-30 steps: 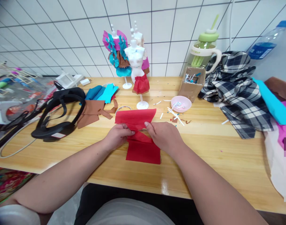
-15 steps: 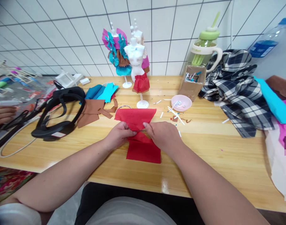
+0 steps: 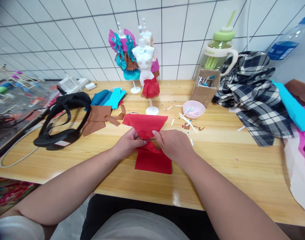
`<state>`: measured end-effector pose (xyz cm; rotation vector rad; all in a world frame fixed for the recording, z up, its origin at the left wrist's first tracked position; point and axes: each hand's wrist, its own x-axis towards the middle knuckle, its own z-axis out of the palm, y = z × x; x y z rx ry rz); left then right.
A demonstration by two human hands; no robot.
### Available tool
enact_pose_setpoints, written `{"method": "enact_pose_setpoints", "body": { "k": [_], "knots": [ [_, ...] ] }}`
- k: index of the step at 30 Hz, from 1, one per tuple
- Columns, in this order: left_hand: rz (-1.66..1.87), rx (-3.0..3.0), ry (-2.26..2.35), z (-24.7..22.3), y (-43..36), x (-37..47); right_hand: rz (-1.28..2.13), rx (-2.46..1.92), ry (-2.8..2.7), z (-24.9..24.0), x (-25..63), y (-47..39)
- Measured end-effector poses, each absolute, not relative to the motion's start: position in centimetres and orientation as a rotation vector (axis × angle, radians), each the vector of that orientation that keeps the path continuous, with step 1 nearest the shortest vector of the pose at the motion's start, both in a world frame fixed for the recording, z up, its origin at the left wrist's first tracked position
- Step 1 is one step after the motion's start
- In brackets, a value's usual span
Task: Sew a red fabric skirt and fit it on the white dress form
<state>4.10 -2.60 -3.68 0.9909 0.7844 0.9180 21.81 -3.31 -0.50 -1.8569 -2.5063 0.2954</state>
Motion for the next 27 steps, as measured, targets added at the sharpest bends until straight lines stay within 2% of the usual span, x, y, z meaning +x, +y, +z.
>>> {"method": "enact_pose_setpoints", "body": {
  "k": [19,27],
  "knots": [
    [0.816,1.097,0.813,-3.38,-2.62,3.98,0.27,-1.86,-2.51,-0.47,21.7,-3.45],
    [0.799,1.126,0.833,-3.29,-2.58,4.07,0.102,-1.813,-2.533,-0.65,21.71,-3.64]
  ]
}}
